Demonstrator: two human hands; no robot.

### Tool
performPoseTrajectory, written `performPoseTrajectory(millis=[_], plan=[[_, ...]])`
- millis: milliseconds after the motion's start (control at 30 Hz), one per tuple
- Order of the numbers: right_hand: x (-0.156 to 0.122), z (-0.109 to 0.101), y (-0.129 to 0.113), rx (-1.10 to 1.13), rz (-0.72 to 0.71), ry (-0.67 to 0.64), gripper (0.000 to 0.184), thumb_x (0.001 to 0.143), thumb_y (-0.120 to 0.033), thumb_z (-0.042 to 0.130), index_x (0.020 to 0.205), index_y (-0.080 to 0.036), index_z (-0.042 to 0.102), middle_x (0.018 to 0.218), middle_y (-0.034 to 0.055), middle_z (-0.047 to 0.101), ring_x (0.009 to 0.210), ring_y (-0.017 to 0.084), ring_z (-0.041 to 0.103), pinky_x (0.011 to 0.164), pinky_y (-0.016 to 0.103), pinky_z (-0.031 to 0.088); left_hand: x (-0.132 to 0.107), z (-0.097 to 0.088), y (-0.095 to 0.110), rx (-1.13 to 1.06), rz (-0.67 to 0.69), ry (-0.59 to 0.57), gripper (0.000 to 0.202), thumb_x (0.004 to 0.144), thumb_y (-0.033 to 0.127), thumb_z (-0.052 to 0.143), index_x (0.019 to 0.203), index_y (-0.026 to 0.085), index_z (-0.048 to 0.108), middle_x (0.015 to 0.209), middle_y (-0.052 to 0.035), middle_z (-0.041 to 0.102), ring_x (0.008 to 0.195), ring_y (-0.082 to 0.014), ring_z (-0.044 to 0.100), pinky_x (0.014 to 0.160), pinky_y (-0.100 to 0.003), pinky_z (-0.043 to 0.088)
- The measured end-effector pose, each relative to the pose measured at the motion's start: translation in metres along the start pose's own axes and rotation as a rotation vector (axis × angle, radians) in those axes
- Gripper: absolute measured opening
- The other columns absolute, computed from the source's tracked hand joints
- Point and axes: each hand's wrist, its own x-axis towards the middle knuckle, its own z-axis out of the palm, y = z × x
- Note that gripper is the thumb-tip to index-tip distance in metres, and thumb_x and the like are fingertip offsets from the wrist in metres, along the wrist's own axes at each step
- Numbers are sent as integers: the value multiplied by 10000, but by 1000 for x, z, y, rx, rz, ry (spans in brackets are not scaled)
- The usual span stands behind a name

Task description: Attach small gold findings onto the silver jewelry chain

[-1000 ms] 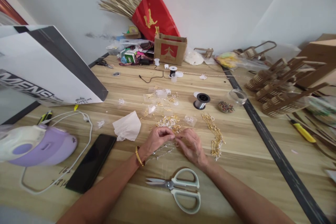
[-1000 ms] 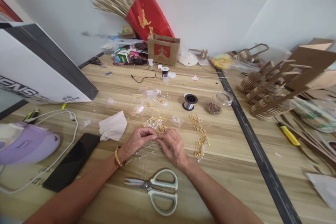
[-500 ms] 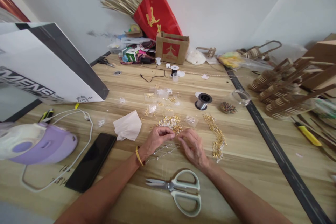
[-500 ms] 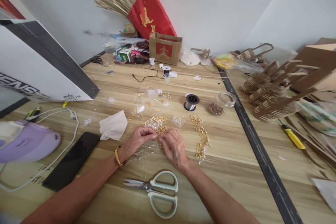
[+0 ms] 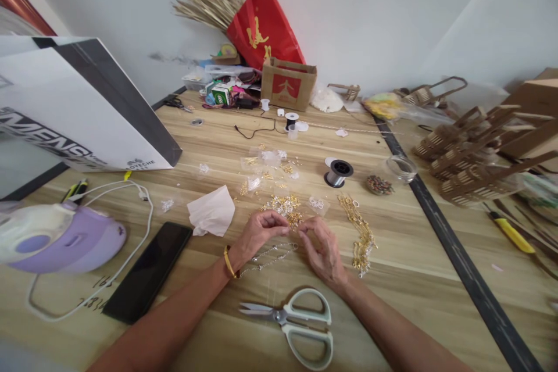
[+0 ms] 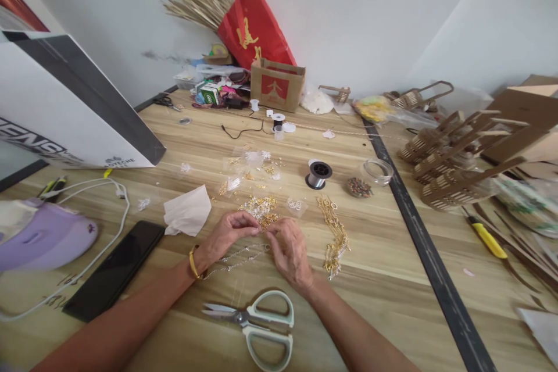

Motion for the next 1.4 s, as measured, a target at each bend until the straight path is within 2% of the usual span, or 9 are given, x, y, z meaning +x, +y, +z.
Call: performPoseTrajectory(millis=[433,600,1033,1233,1400], plan=[[-1,2,2,8,-44,30,69,918,-176,501,903,-210,559,811,34,600,762,169,559,687,323,463,-3,4,0,73,108,19,117,609,171,779,690,126,707,653,-21,701,619,-122,619,634,-237,495],[-2,2,3,8,-55,38,70,914,-170,505,909,-213,560,815,38,601,768,173,560,688,330,467,-3,4,-3,114,154,22,77,649,170,750,706,130,717,721,-41,714,681,-136,632,668,-243,493],[-1,2,3,16,-42,40,81,903,-147,497,881,-207,547,793,32,589,759,172,546,686,329,453,-1,3,-3,160,165,22,49,682,166,703,712,129,711,739,-41,688,713,-139,609,672,-231,476],[-1,2,4,13,-38,37,75,902,-146,502,886,-208,541,799,34,585,763,173,540,682,333,451,0,2,-2,144,115,15,78,673,185,729,722,127,713,730,-39,695,701,-140,619,674,-237,483],[-1,1,3,4,-88,8,82,901,-143,507,919,-213,548,815,39,592,778,179,539,695,344,453,-1,2,0,110,92,-8,92,650,186,743,713,127,709,722,-35,697,701,-138,618,693,-242,483]])
